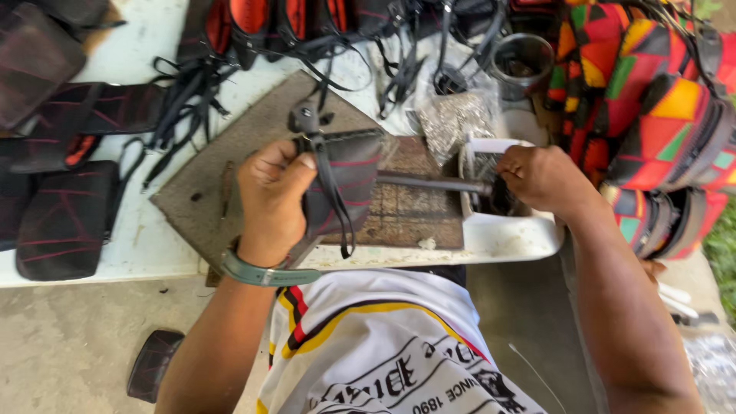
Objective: The person attaches metal hardware to small leather bags at a workbench. They pick a bag, fit a metal D-ring and strap to its edge, hammer rivets to secure the hardware, mark a spot with a pen, and place the finished bag with a pile of completed bags on the table.
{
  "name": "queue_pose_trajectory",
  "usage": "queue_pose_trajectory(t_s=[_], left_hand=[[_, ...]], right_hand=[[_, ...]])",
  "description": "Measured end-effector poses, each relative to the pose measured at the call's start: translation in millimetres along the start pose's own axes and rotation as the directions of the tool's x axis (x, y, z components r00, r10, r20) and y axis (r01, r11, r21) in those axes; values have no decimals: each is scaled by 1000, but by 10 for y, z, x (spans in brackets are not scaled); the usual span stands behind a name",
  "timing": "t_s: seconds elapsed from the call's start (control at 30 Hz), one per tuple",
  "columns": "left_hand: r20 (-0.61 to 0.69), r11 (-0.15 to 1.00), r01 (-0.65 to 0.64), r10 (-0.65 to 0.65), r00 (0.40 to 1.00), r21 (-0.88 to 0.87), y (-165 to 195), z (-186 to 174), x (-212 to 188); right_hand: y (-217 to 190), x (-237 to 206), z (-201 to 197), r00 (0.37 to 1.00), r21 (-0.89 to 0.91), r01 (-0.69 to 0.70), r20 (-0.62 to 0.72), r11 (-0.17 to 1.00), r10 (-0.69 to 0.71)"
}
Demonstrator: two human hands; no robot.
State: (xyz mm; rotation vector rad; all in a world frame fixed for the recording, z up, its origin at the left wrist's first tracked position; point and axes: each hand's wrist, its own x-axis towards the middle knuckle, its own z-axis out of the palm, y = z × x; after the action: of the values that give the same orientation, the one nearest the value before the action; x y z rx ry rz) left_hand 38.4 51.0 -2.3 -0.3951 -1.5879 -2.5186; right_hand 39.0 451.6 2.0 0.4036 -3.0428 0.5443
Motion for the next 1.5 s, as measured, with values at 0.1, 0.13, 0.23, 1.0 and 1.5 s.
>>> queue_pose_trajectory(t_s=[0.1, 0.13, 0.23, 1.0, 1.5], left_hand=[[3, 989, -38, 38, 999, 142, -17, 70, -20], [5, 989, -39, 39, 999, 140, -20, 99, -34], [16, 985, -38, 36, 999, 167, -6, 155, -46], [3, 985, 0, 0, 1000, 173, 65, 64, -97], [118, 984, 48, -69, 991, 174, 140, 217, -136]], right_hand=[[-329, -4, -117, 998, 195, 54, -44, 979, -46], [-496, 6, -114, 995, 338, 88, 13, 937, -98], [-1117, 24, 91, 930, 509, 106, 254, 854, -267], [-1922, 242, 188, 949, 892, 313, -302, 325, -86], [-2166, 106, 139, 806, 410, 443, -571, 797, -154]])
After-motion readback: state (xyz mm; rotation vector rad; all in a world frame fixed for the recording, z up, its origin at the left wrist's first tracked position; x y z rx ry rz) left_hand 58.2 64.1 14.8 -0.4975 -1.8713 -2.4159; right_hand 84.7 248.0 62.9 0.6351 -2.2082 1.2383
